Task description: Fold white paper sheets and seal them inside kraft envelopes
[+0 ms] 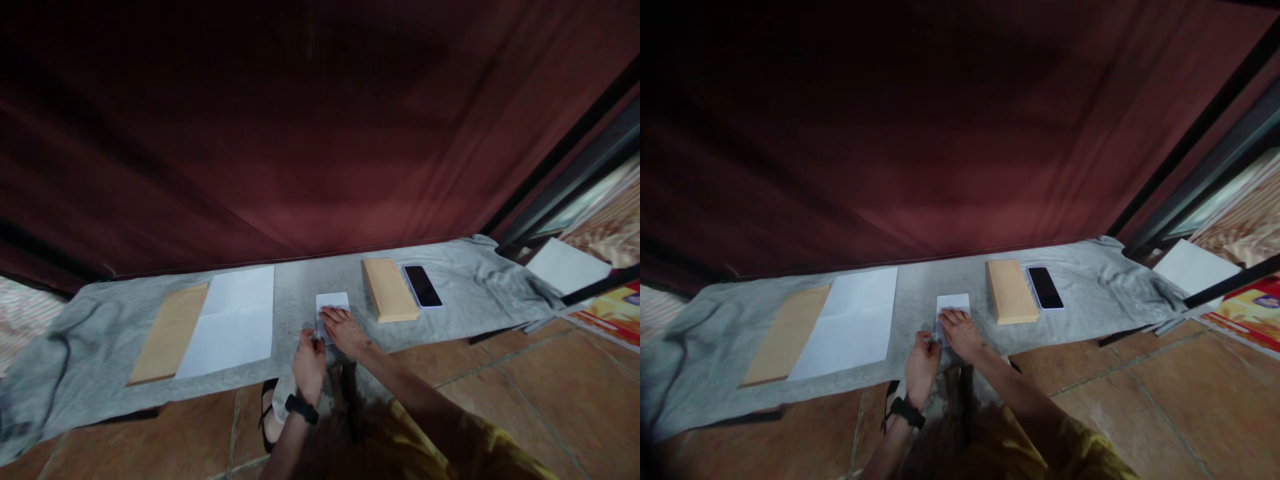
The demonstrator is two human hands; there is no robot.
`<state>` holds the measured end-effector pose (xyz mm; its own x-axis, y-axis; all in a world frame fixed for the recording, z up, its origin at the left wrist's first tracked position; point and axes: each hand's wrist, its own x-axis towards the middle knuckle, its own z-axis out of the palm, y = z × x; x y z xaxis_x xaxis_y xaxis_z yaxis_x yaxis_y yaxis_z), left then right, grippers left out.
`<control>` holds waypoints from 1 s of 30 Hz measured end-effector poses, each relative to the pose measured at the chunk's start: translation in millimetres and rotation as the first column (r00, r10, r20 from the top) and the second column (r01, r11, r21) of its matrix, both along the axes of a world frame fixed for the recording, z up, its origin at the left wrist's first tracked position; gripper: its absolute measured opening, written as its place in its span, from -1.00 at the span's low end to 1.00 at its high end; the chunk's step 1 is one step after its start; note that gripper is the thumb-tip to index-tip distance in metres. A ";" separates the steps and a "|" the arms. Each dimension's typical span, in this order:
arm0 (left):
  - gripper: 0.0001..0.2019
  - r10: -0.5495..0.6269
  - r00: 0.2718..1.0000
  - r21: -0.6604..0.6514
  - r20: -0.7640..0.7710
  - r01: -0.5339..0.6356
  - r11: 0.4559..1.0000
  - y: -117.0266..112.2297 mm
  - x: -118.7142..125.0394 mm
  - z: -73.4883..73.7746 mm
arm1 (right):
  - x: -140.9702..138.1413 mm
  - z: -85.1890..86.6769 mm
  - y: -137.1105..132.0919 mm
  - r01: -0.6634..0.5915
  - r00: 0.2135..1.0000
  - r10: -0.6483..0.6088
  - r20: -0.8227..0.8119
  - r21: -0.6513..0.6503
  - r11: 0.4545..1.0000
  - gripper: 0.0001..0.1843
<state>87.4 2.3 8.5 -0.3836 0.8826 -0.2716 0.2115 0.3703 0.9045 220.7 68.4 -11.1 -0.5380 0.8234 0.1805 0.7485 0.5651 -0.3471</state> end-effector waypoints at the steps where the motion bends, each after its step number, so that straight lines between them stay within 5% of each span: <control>1: -0.81 -0.031 0.993 0.049 -0.112 0.037 0.998 -5.3 1.1 0.0 | 0.7 0.3 0.3 -0.008 1.000 0.008 0.013 -0.002 1.000 -0.51; 3: -0.75 -0.135 0.890 0.144 -0.435 0.217 0.965 -16.6 3.6 -4.5 | 1.4 0.1 1.5 -0.013 0.999 0.013 0.030 -0.012 1.000 -0.49; 5: -0.64 -0.200 0.707 0.171 -0.678 0.417 0.893 -27.1 5.6 -15.5 | 0.6 -1.2 3.5 0.005 0.999 -0.004 0.033 -0.021 1.000 -0.50; 10: -0.44 -0.217 0.464 0.120 -0.859 0.594 0.795 -42.9 7.1 -51.1 | -4.8 -6.2 6.2 0.011 1.000 -0.011 -0.011 -0.013 1.000 -0.52; 15: -0.31 -0.196 0.408 0.092 -0.892 0.587 0.804 -46.2 9.9 -63.1 | -6.4 -8.5 3.8 -0.019 0.996 0.018 -0.091 -0.004 1.000 -0.50; 30: -0.36 -0.249 0.387 0.059 -0.888 0.632 0.772 -44.6 7.9 -58.5 | -8.0 -8.2 35.0 -0.041 0.999 0.040 -0.026 -0.035 0.999 -0.50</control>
<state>95.4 -42.3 -50.1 0.2275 0.9359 0.2688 0.9231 -0.2952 0.2465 212.7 103.4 -19.3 -0.5667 0.8072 0.1651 0.7159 0.5816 -0.3862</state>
